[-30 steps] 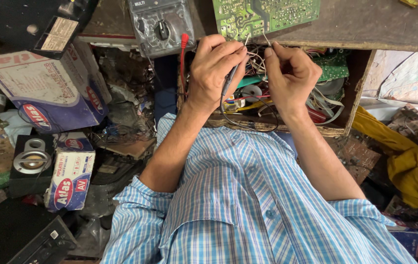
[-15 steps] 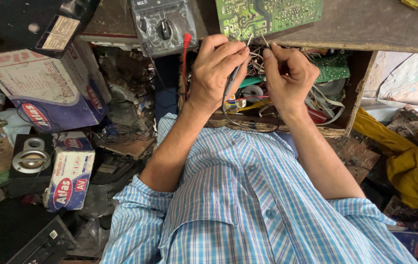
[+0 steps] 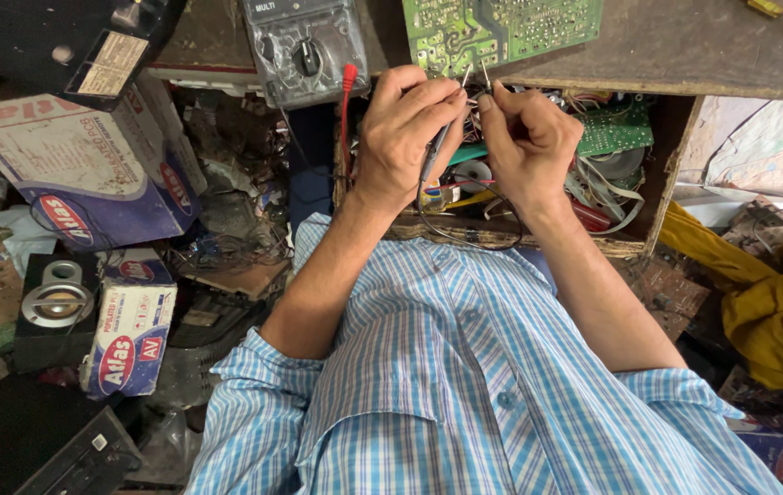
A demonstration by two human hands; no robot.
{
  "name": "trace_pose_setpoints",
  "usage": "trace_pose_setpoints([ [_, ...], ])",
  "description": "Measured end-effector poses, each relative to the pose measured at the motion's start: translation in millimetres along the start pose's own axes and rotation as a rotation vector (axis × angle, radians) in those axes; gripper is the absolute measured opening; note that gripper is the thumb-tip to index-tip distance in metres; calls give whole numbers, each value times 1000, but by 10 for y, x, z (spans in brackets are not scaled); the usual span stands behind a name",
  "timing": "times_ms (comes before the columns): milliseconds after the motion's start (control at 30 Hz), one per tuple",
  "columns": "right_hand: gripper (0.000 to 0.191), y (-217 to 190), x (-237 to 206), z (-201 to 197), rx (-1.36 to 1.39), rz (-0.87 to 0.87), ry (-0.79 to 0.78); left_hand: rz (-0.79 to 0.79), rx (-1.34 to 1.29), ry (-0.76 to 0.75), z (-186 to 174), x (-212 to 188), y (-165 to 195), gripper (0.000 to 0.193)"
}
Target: The person sits at a cluttered electronics repair bench and uses a multimeter's probes to test points on a green circuit board. They reposition the board, handle wires and components in a tray, and continue probing different spots on the board.
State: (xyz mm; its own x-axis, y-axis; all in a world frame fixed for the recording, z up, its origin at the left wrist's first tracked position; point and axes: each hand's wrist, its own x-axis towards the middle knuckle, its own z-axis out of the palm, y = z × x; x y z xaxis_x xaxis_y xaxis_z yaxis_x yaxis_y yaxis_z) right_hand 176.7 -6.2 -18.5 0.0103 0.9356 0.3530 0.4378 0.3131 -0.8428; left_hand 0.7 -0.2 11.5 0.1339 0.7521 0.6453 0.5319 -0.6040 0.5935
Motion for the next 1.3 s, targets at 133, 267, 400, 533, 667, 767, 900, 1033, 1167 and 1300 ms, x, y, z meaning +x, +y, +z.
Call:
trace_pose_setpoints([
  [133, 13, 1, 1, -11, -18, -25, -5, -3, 5, -1, 3, 3, 6, 21],
  [267, 12, 1, -3, -6, 3, -15, -6, -6, 1, -2, 6, -3, 6, 21],
  [400, 12, -28, 33, -50, -54, -12, -31, -6, -4, -11, -1, -5, -1, 23],
  [533, 8, -120, 93, -154, -141, -145, 54, -63, -18, 3, -17, -2, 37, 27],
  [667, 8, -170, 198, -229, -210, -219, 103, -212, -54, 82, -20, 12, 107, 26],
  [767, 10, -97, 315, -300, -28, 17, 165, -279, -84, 110, -37, 39, 99, 24],
  [900, 6, 113, 450, -414, -193, -62, 64, -250, -85, 112, -48, 17, 95, 25],
  [1033, 12, 251, 483, -515, 85, 218, 19, -216, -81, 111, -10, -21, 76, 26],
  [1167, 12, 176, 398, -681, 140, 246, -22, -223, -93, 109, -55, -85, 73, 27],
  [1300, 9, -64, 65, -795, 174, 285, -22, -224, -76, 68, -209, -220, 155, 28],
])
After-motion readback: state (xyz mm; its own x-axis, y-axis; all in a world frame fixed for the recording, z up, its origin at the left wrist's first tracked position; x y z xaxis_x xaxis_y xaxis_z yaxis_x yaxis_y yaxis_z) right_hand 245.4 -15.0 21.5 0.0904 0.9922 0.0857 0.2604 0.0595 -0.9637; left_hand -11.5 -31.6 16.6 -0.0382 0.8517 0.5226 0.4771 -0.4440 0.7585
